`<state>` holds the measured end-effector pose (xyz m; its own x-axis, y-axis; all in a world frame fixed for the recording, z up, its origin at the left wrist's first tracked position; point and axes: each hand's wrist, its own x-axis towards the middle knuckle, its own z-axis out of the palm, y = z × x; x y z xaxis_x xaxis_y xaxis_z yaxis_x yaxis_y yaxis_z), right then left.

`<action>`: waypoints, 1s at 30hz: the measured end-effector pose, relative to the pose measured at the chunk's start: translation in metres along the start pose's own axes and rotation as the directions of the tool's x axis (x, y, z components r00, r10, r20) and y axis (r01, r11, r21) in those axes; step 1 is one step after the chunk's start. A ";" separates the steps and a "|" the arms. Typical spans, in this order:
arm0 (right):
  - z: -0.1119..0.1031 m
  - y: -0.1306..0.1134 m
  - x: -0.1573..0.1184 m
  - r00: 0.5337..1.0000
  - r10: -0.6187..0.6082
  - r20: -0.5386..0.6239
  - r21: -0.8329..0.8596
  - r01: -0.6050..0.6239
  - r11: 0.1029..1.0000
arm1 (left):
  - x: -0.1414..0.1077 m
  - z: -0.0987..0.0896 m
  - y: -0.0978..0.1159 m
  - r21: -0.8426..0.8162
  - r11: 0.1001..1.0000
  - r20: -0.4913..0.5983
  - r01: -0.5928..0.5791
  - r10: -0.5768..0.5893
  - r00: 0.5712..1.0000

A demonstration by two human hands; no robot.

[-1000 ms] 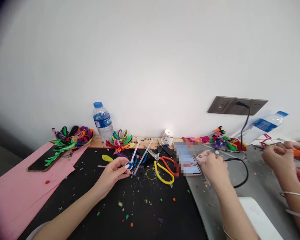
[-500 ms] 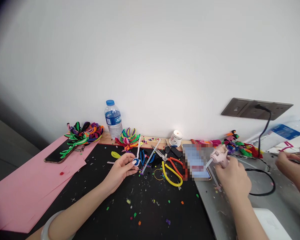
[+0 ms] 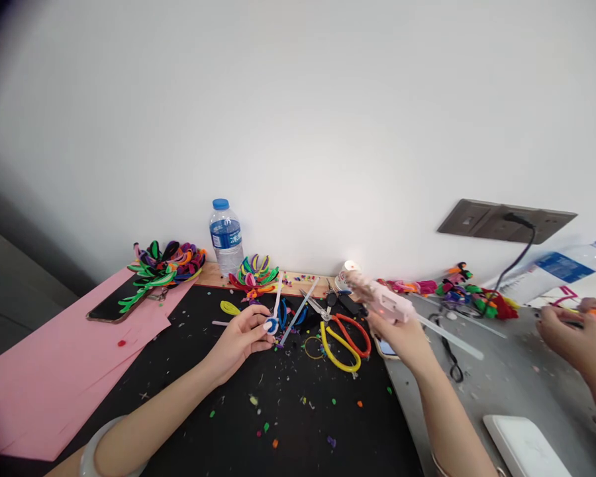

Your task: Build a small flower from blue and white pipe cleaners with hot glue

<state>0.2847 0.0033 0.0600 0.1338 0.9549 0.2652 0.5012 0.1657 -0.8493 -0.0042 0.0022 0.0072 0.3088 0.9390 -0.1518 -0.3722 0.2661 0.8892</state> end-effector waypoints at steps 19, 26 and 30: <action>0.064 0.016 -0.029 0.693 0.103 0.714 0.342 -0.473 0.812 | -0.002 0.001 -0.004 -0.019 1.000 0.121 -0.007 0.009 0.993; 0.064 0.020 -0.030 0.683 0.084 0.725 0.368 -0.488 0.791 | -0.003 0.002 -0.004 -0.010 1.000 0.135 0.002 0.000 0.991; 0.065 0.023 -0.029 0.675 0.061 0.735 0.394 -0.499 0.772 | -0.003 0.001 -0.005 -0.012 1.000 0.143 0.002 0.000 0.990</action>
<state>0.2369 -0.0044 0.0027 -0.5071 0.8363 -0.2085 -0.0163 -0.2512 -0.9678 -0.0024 -0.0020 0.0035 0.4306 0.8982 -0.0888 -0.3822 0.2706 0.8836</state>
